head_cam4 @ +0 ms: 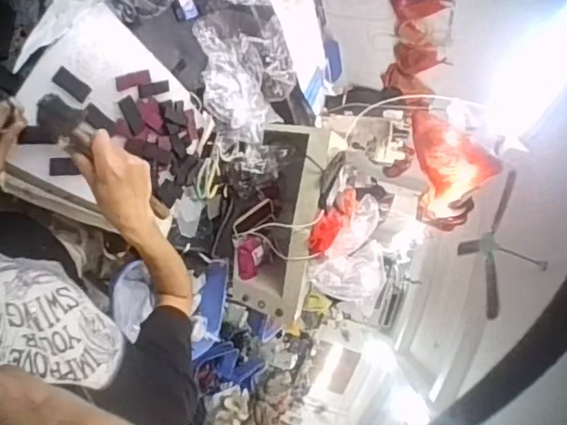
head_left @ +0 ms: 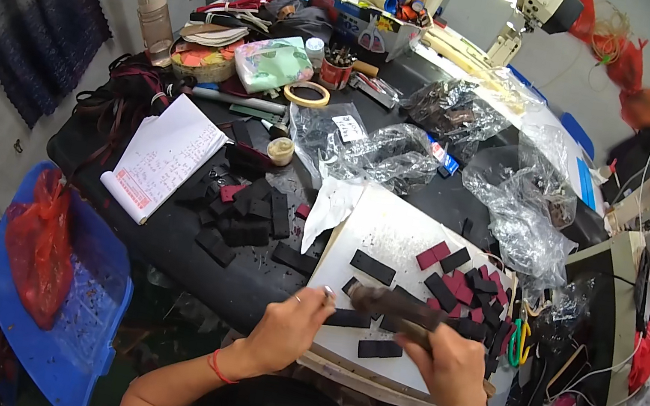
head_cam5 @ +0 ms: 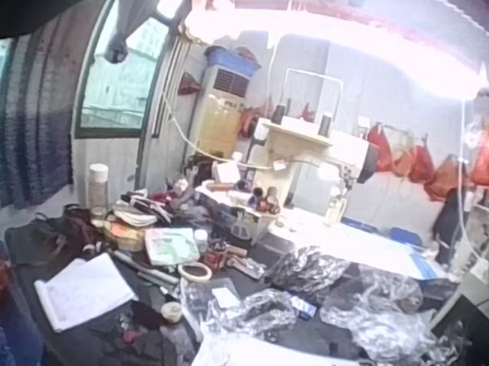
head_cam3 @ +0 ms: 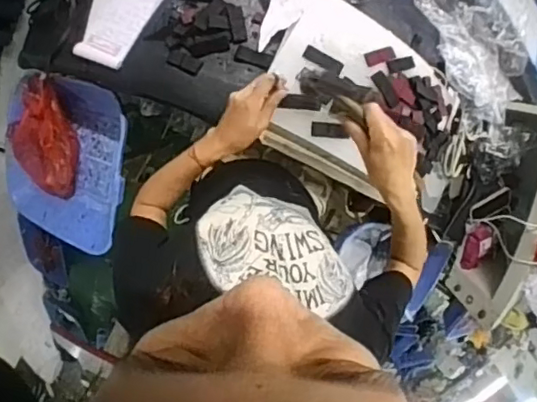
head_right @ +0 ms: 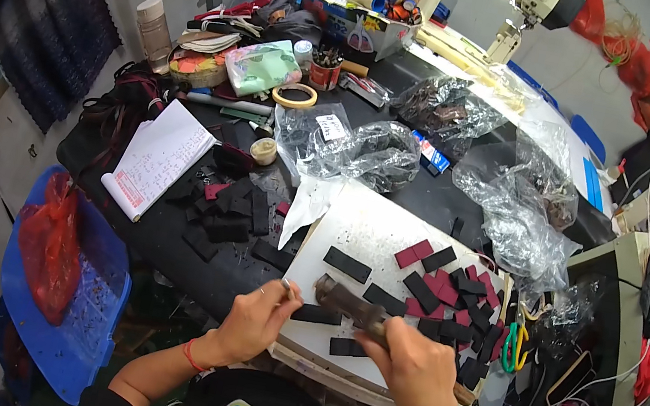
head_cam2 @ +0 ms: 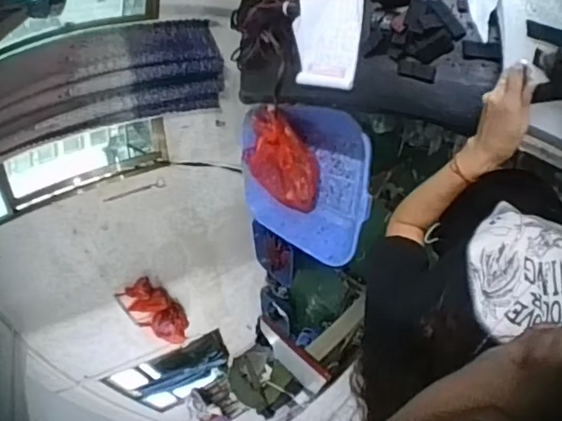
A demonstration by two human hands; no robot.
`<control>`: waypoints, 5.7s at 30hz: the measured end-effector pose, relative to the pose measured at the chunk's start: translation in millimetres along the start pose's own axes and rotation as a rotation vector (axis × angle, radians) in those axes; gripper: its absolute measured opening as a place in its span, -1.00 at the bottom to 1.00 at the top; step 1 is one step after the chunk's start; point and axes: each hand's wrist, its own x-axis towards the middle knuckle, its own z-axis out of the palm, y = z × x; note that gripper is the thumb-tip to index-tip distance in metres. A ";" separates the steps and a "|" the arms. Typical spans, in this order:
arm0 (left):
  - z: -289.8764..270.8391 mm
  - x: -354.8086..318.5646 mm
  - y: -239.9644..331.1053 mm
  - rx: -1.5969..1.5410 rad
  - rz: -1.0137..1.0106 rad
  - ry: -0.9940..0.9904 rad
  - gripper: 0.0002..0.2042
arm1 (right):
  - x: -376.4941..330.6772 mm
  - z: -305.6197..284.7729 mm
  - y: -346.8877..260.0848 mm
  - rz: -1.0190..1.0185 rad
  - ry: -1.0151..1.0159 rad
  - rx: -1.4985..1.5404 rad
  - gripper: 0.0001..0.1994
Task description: The person uses a hammer to strike small rectangular pieces of black and maroon material on a white cutting board. They repeatedly pick up individual pieces, position them, and hit them with the hammer before moving them aside or continuing the process.
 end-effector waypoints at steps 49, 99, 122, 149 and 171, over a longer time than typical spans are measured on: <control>91.8 5.6 36.6 -0.581 -0.368 -0.108 -0.84 | -124.4 22.7 56.4 0.296 0.029 0.139 -0.64; 85.8 24.3 38.1 -0.539 -0.315 -0.184 -0.82 | -94.2 -27.2 50.7 0.259 0.106 -0.027 -0.74; 48.2 -8.3 26.7 -0.535 -0.369 -0.092 -0.82 | -85.2 13.7 30.9 0.145 -0.127 0.146 -0.65; 39.4 -1.2 29.1 -0.334 -0.269 -0.230 -0.88 | -85.8 19.2 39.5 0.121 -0.102 0.072 -0.65; 75.9 32.4 40.2 -0.528 -0.219 -0.128 -0.83 | -86.6 -29.4 52.2 0.348 0.307 0.219 -0.81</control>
